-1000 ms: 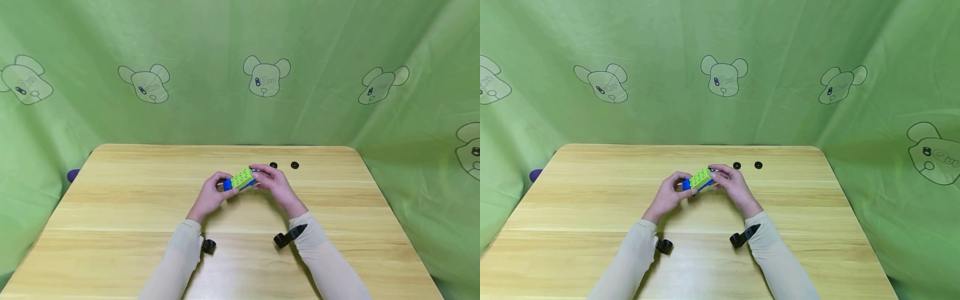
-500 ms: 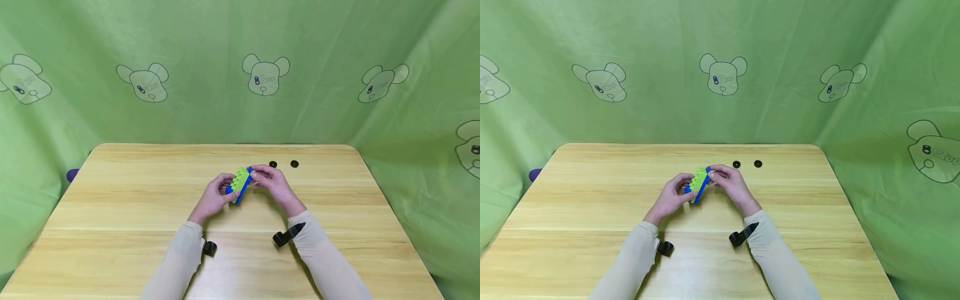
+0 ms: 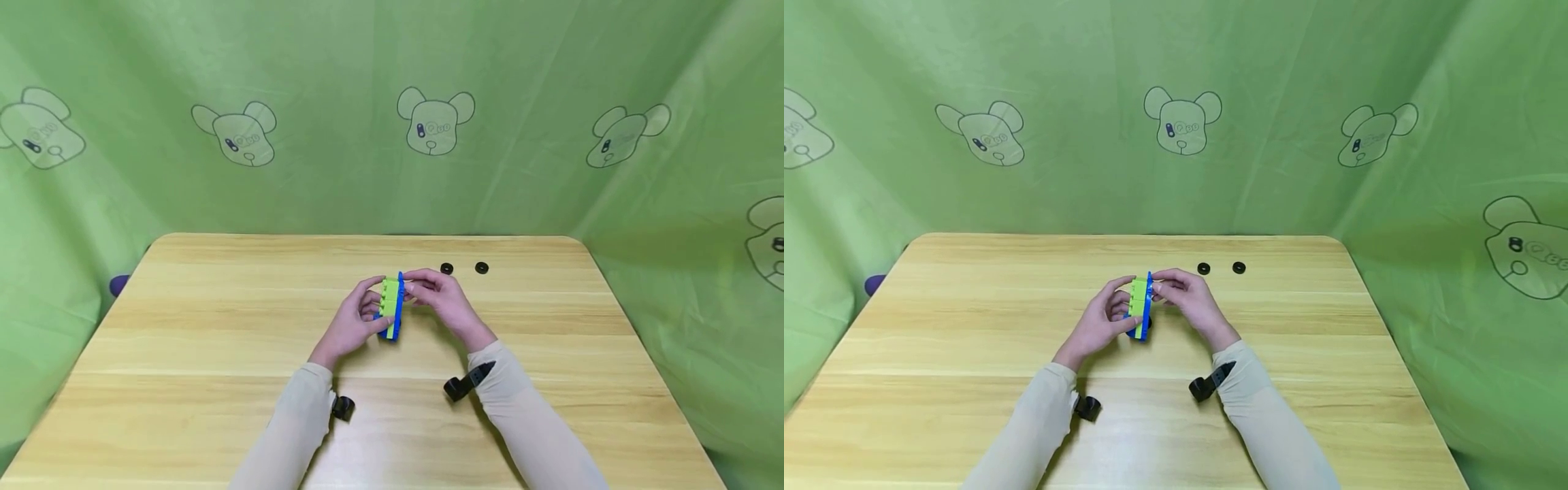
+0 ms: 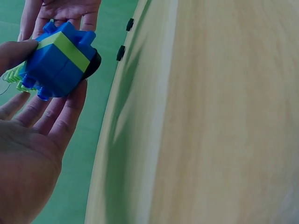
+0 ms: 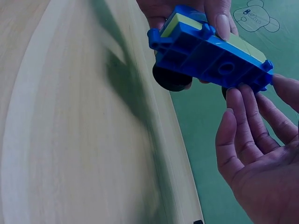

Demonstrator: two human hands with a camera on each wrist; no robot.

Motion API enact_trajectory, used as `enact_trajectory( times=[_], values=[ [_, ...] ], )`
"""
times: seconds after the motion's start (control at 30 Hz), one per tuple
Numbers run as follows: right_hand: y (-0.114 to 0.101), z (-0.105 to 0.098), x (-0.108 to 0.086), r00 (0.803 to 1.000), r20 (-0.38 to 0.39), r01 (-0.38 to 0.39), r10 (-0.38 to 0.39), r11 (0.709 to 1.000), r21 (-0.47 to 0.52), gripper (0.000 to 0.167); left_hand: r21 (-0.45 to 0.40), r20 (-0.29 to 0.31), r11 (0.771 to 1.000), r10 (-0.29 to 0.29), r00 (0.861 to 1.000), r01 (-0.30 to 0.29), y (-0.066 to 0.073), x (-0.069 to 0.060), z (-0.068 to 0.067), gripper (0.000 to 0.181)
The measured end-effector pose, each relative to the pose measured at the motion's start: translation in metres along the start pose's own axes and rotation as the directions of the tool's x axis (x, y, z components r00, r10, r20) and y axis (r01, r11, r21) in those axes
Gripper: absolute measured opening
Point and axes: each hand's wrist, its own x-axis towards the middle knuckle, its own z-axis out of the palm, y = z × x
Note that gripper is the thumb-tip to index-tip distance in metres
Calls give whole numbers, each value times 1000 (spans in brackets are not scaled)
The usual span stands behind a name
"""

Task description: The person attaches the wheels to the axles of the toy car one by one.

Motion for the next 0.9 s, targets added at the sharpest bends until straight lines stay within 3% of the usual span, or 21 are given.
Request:
enact_trajectory(
  times=[0.17, 0.43, 0.5, 0.63, 0.73, 0.9],
  values=[
    [1, 1, -1, 1000, -2, -11, 11, 1000, -21, 31, -23, 14, 1000, 11, 1000, -10, 18, -9, 2, 74],
    [1, -6, -4, 1000, 9, 4, -4, 999, -44, 30, -17, -5, 1000, 5, 1000, -5, 15, -11, 2, 74],
    [-1, -12, -5, 1000, -6, 14, -15, 998, -64, 30, -13, -28, 1000, 15, 999, -15, 5, -8, 0, 75],
    [-10, -27, -6, 997, -62, 29, -38, 989, -143, 27, -22, -46, 1000, 17, 999, -18, 5, -6, -3, 73],
    [-11, -40, -4, 992, -105, 30, -63, 955, -294, 27, -34, -41, 999, 2, 999, -3, 16, -8, -5, 72],
    [-3, -63, 3, 986, -144, 2, -87, 862, -507, 28, -36, -58, 999, -2, 998, 0, 16, -8, -7, 72]
  ],
)
